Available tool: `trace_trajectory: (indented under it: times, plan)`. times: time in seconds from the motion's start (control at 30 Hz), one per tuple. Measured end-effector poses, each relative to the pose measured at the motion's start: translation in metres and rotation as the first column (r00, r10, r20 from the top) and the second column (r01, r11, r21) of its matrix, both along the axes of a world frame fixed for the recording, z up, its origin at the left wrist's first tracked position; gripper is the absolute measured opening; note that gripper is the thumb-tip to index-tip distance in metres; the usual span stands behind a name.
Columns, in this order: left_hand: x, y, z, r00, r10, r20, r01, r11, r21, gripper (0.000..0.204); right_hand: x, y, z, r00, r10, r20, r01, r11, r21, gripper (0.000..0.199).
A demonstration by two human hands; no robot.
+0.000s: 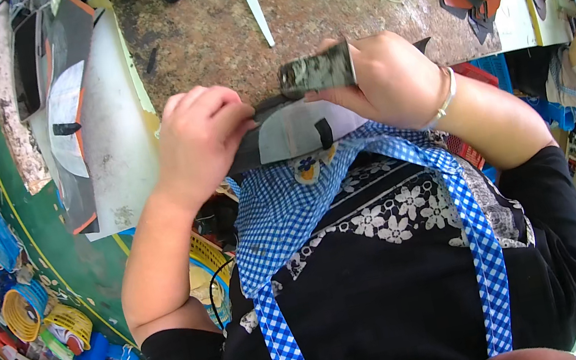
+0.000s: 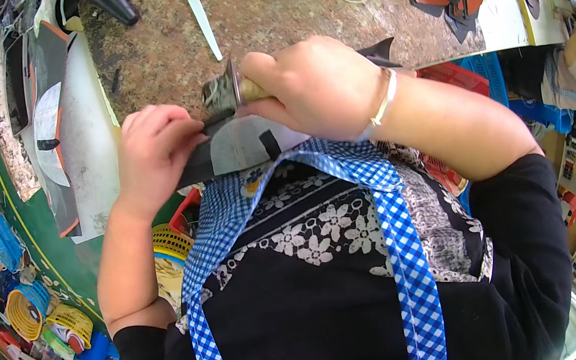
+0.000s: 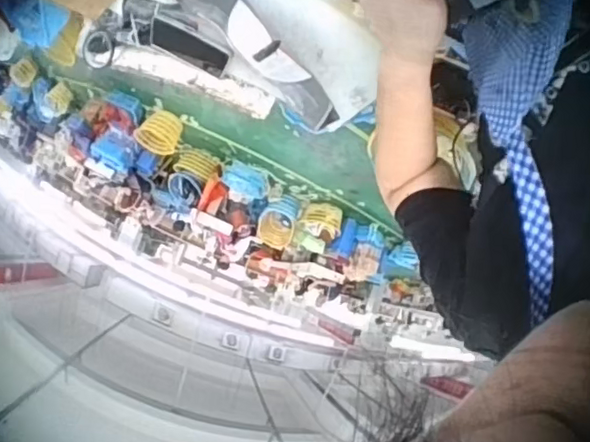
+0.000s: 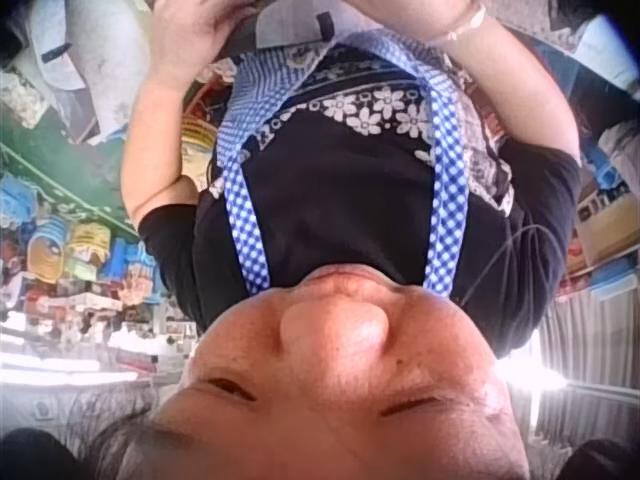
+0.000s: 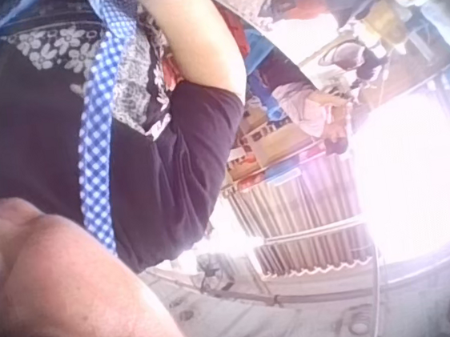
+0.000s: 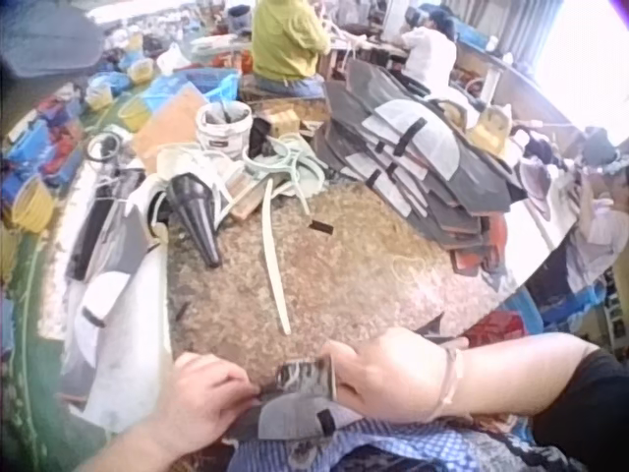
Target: Manually aligning, gluing, and hammering leather and lining components for footwear assembly.
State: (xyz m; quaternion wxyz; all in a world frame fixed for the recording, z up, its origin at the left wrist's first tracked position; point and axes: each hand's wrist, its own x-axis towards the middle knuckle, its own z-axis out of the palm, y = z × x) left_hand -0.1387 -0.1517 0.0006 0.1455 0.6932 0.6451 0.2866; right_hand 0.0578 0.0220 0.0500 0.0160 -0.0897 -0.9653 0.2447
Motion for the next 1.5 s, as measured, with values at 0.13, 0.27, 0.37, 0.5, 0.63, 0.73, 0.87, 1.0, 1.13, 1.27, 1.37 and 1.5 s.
trace_trajectory:
  times: [0.13,0.27,0.37,0.5,0.63,0.73,0.87,1.0,1.13,1.27,1.37,1.5]
  plan:
    - [-0.001,-0.007,0.004,0.983,-0.101,-0.153,0.118,0.987,0.105,0.018,-0.004,-0.023,-0.008,0.989,0.149,-0.002,-0.149,0.989,0.027,0.032]
    - [-0.025,-0.018,0.007,0.999,-0.015,-0.028,0.013,0.998,-0.067,0.025,-0.021,-0.012,0.006,0.991,0.048,0.123,-0.045,0.999,-0.029,0.029]
    - [-0.022,-0.020,0.009,0.991,-0.058,-0.120,0.059,0.998,0.008,0.025,-0.022,-0.024,0.000,0.993,0.109,-0.040,-0.112,0.991,-0.068,0.029]
    - [-0.019,-0.025,0.011,0.991,-0.052,-0.121,0.054,0.998,0.012,0.016,-0.031,-0.026,-0.002,0.997,0.073,0.023,-0.070,0.993,-0.099,0.027]
    - [-0.025,-0.023,0.007,0.996,-0.046,-0.076,0.050,0.998,0.046,0.019,-0.035,-0.030,-0.006,0.994,0.100,-0.034,-0.101,0.994,-0.029,0.030]
    - [-0.039,-0.030,-0.001,0.996,0.053,0.065,-0.051,0.998,-0.032,0.019,-0.039,-0.031,-0.010,0.992,0.114,-0.061,-0.116,0.993,-0.031,0.029]
    - [-0.036,-0.034,0.002,0.999,0.045,-0.024,-0.045,0.999,0.024,0.022,-0.045,-0.031,-0.006,0.993,0.118,-0.013,-0.118,0.993,-0.029,0.028]
    - [-0.035,-0.036,0.006,0.993,0.046,-0.109,-0.043,0.998,0.038,0.020,-0.052,-0.035,-0.013,0.982,0.137,-0.131,-0.140,0.990,-0.019,0.030]
    - [-0.034,-0.040,0.000,0.986,0.127,-0.110,-0.119,0.990,0.074,0.019,-0.063,-0.037,-0.008,0.985,0.167,-0.052,-0.167,0.986,0.009,0.032]
    - [-0.030,-0.043,-0.001,0.949,0.294,-0.113,-0.291,0.956,0.045,0.028,-0.068,-0.034,-0.007,0.988,0.148,-0.036,-0.150,0.987,-0.058,0.033]
    - [-0.027,-0.045,-0.006,0.944,0.324,-0.063,-0.323,0.946,0.028,0.024,-0.073,-0.032,-0.013,0.984,0.139,-0.111,-0.144,0.989,-0.042,0.033]
    - [-0.021,-0.050,-0.008,0.946,0.311,-0.085,-0.308,0.950,0.053,0.023,-0.074,-0.036,-0.007,0.985,0.172,0.005,-0.172,0.983,-0.064,0.034]
